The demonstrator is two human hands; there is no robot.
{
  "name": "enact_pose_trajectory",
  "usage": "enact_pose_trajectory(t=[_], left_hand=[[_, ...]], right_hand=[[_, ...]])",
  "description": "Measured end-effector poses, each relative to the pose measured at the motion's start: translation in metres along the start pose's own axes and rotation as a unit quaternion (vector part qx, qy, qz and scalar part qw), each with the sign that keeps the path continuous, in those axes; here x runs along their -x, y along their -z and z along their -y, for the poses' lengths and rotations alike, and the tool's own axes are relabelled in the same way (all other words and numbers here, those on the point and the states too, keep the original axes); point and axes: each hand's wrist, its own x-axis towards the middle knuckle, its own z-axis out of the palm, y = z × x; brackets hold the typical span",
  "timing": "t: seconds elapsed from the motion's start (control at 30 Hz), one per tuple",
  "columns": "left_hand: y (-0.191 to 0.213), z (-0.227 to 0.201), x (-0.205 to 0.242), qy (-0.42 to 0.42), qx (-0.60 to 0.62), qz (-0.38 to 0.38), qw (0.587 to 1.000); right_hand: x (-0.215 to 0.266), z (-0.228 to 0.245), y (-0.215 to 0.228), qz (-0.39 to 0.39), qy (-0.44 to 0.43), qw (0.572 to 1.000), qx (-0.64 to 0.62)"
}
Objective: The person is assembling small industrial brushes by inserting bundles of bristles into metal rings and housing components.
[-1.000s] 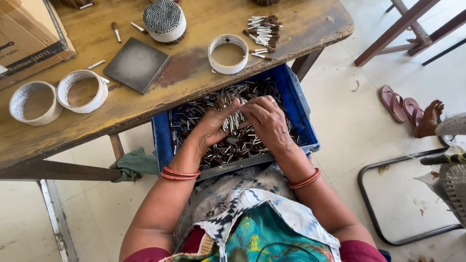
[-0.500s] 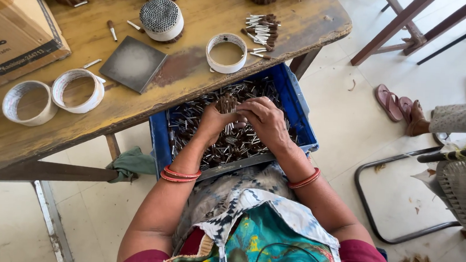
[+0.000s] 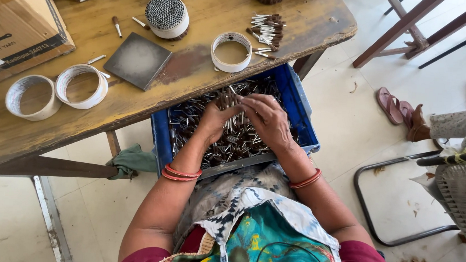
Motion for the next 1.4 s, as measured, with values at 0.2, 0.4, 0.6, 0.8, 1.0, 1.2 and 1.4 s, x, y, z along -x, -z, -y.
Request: enact_pose_trajectory(t=[0.2, 0.4, 0.6, 0.8, 1.0, 1.2, 1.4], left_hand=[[-0.02, -0.018, 0.011, -0.02, -0.003, 0.004, 1.0], [-0.02, -0.012, 0.002, 0.039, 0.162, -0.019, 0.986], [-0.013, 0.001, -0.002, 0.042, 0.161, -0.007, 0.986], [-0.02, -0.008, 0.002, 0.077, 0.088, 0.012, 0.993], [-0.014, 0.001, 0.0, 0.025, -0.107, 0.045, 0.993], [-0.019, -0.004, 0.003, -0.062, -0.394, -0.031, 0.916], [0.005, 0.028, -0.014, -0.047, -0.236, -0.048, 0.97]], right_hand=[[0.003, 0.001, 0.006, -0.06, -0.075, 0.995, 0.04], [0.006, -0.004, 0.009, -0.037, -0.097, 0.994, 0.021], [0.012, -0.016, 0.006, 0.014, -0.031, 0.998, 0.043], [0.005, -0.017, 0.005, 0.052, -0.018, 0.997, 0.052], [0.001, -0.015, 0.007, 0.052, 0.004, 0.998, 0.035], [0.009, -0.022, 0.003, 0.043, 0.042, 0.995, 0.073], [0.007, -0.014, 0.005, 0.045, 0.027, 0.997, 0.054]])
